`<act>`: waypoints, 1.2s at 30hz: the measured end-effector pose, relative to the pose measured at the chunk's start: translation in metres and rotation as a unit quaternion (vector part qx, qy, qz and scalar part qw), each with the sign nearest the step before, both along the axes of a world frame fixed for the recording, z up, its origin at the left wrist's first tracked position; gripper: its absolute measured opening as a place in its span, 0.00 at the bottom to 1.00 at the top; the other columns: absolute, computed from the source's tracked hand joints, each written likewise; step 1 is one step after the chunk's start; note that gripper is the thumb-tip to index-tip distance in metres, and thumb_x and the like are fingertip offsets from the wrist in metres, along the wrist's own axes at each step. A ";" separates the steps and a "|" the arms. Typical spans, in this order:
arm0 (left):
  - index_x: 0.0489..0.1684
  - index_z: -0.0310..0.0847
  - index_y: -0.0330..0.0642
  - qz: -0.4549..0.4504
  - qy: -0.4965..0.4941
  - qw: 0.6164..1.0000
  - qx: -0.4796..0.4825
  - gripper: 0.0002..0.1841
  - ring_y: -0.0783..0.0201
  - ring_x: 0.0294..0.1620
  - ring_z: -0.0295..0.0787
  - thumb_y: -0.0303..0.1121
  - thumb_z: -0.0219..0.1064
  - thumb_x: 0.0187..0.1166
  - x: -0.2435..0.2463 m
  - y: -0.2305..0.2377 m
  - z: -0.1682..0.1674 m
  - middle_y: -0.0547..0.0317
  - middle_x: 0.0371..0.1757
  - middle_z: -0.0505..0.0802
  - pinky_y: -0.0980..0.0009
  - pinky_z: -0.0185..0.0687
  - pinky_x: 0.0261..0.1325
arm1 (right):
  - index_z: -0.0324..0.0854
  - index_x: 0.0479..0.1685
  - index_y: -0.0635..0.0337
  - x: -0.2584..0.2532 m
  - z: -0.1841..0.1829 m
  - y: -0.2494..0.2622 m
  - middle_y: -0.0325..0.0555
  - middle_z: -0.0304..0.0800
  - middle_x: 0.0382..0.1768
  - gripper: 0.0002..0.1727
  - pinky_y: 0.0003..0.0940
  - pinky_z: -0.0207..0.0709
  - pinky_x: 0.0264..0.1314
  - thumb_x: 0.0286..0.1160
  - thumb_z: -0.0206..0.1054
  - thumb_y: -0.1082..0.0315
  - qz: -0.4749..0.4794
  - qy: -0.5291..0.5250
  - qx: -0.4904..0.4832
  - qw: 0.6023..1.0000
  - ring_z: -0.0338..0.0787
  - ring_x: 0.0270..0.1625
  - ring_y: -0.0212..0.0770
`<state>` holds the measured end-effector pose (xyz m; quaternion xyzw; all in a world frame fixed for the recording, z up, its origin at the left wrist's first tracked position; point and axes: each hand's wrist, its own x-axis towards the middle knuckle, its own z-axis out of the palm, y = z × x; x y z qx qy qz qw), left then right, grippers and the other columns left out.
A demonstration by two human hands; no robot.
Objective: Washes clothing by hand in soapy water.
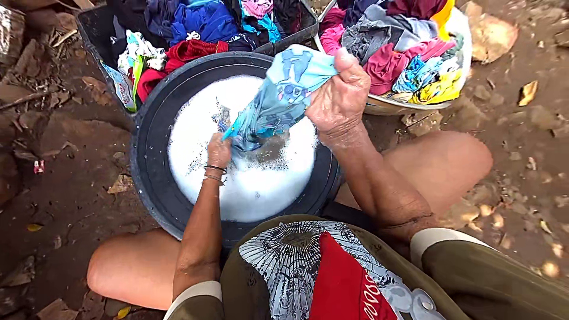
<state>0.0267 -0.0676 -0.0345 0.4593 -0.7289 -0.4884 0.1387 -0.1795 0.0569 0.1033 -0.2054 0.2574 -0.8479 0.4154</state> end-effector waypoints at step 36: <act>0.46 0.84 0.17 0.174 0.002 0.907 -0.384 0.23 0.43 0.49 0.92 0.33 0.48 0.93 0.028 -0.029 0.085 0.28 0.43 0.92 0.52 0.81 0.59 | 0.80 0.51 0.58 -0.022 -0.043 0.027 0.35 0.88 0.39 0.13 0.34 0.86 0.49 0.88 0.52 0.62 -0.004 0.250 0.396 0.884 0.88 0.41 0.29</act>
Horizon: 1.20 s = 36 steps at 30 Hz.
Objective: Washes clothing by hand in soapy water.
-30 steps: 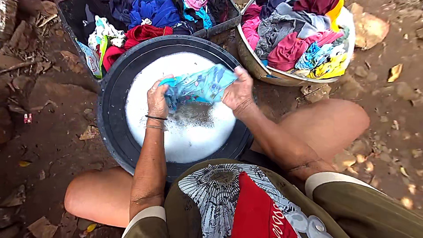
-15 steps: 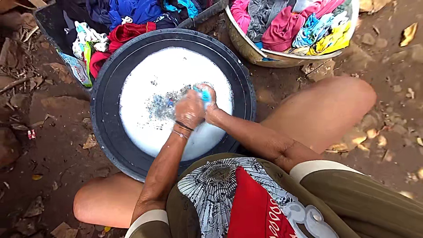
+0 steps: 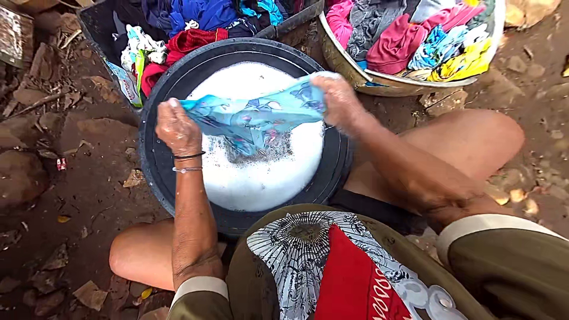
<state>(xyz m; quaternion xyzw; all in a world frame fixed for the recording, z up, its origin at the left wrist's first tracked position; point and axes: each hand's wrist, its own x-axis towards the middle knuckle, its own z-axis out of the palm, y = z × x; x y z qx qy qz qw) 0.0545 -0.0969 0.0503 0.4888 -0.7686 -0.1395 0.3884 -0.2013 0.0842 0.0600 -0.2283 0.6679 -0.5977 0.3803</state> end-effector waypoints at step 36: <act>0.58 0.84 0.22 -0.194 -0.174 0.879 0.398 0.17 0.34 0.67 0.85 0.30 0.57 0.90 -0.017 0.000 -0.105 0.26 0.59 0.89 0.38 0.70 0.76 | 0.84 0.41 0.54 0.018 -0.010 -0.018 0.44 0.92 0.43 0.17 0.41 0.84 0.61 0.81 0.45 0.65 0.031 -0.270 -0.332 0.903 0.91 0.52 0.38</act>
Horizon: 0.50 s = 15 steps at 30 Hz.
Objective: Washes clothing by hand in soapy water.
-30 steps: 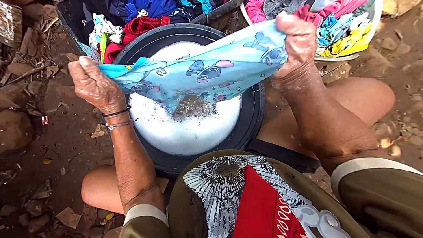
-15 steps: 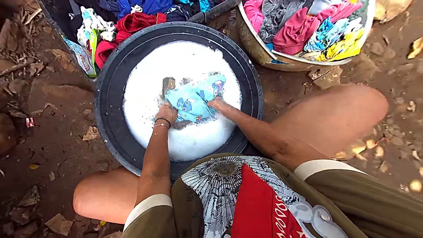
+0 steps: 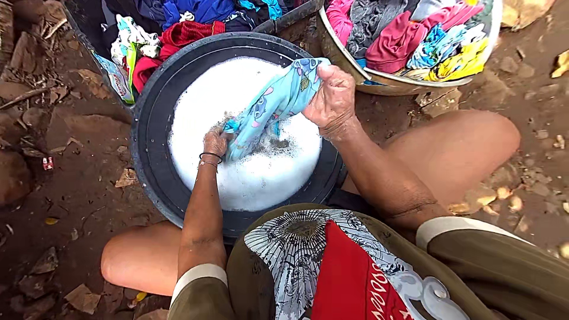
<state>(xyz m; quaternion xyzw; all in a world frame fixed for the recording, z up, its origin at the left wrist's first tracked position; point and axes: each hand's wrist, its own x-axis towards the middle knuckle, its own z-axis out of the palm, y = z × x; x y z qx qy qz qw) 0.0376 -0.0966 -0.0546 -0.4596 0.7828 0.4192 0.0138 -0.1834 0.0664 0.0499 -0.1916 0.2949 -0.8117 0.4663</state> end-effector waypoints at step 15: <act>0.58 0.83 0.19 0.178 0.113 0.977 -0.019 0.18 0.43 0.61 0.86 0.28 0.50 0.92 0.022 -0.017 0.012 0.27 0.57 0.90 0.50 0.75 0.72 | 0.76 0.45 0.52 -0.014 -0.029 0.012 0.41 0.89 0.42 0.24 0.42 0.84 0.60 0.91 0.33 0.54 -0.117 -0.146 0.116 0.975 0.89 0.51 0.38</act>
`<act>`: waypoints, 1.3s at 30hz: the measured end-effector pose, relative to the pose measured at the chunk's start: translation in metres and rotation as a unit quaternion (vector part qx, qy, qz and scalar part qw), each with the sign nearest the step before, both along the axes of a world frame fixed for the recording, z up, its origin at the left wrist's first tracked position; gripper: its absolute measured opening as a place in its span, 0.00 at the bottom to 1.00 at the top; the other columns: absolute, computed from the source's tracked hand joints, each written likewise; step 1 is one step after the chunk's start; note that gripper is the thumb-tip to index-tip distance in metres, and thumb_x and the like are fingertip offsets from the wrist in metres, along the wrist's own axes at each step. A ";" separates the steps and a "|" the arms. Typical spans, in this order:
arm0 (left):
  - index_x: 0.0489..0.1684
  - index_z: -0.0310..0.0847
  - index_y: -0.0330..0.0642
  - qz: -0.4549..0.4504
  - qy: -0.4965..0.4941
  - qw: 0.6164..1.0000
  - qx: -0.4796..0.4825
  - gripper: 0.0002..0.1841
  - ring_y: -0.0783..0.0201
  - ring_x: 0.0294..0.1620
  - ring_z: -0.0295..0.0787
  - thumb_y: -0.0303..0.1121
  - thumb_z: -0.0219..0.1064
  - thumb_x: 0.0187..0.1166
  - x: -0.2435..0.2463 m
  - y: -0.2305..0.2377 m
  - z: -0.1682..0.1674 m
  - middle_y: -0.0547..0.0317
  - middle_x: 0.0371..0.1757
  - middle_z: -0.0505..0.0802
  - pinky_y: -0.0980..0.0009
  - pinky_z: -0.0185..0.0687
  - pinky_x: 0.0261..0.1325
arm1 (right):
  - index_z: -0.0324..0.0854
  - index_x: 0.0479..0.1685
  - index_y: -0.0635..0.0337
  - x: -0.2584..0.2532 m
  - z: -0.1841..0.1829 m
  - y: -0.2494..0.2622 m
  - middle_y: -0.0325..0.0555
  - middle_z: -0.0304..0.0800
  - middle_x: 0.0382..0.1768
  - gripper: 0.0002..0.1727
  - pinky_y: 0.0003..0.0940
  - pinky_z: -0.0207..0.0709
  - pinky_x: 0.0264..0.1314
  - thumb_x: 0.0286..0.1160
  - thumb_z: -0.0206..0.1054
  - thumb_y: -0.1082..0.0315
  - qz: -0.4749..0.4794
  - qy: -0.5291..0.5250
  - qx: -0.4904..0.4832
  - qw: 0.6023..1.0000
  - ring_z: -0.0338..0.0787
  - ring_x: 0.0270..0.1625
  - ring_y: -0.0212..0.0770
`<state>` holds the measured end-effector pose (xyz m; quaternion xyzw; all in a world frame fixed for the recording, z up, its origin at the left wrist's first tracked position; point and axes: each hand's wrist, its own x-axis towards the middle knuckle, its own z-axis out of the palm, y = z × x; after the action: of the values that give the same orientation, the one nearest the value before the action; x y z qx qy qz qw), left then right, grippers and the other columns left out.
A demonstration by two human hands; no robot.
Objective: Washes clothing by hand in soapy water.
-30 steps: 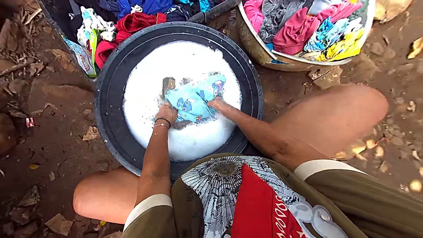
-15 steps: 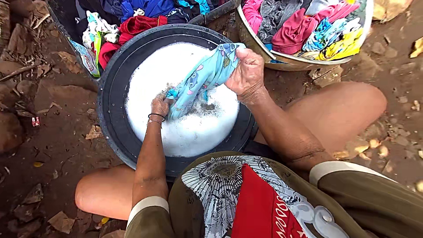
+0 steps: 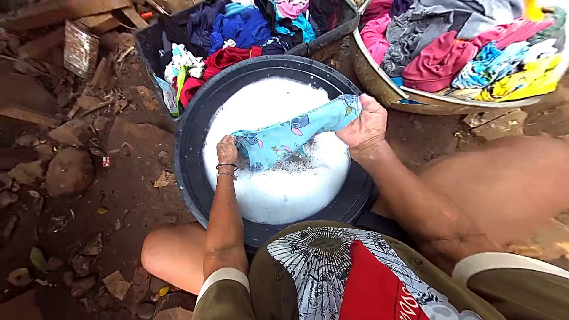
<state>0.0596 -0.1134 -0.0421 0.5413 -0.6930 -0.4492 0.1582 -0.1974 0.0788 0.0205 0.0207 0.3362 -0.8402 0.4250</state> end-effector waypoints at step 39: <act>0.73 0.71 0.29 -0.116 -0.291 0.950 0.002 0.24 0.31 0.66 0.86 0.39 0.61 0.87 0.005 0.040 -0.041 0.27 0.67 0.85 0.35 0.81 0.66 | 0.82 0.34 0.46 0.034 0.007 -0.010 0.34 0.93 0.33 0.27 0.35 0.87 0.46 0.85 0.34 0.53 0.159 0.094 0.083 0.979 0.91 0.40 0.31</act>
<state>0.0649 -0.0735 -0.0832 0.5649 -0.7658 -0.2891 -0.1042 -0.1633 0.0692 0.0275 -0.0768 0.4417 -0.7292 0.5170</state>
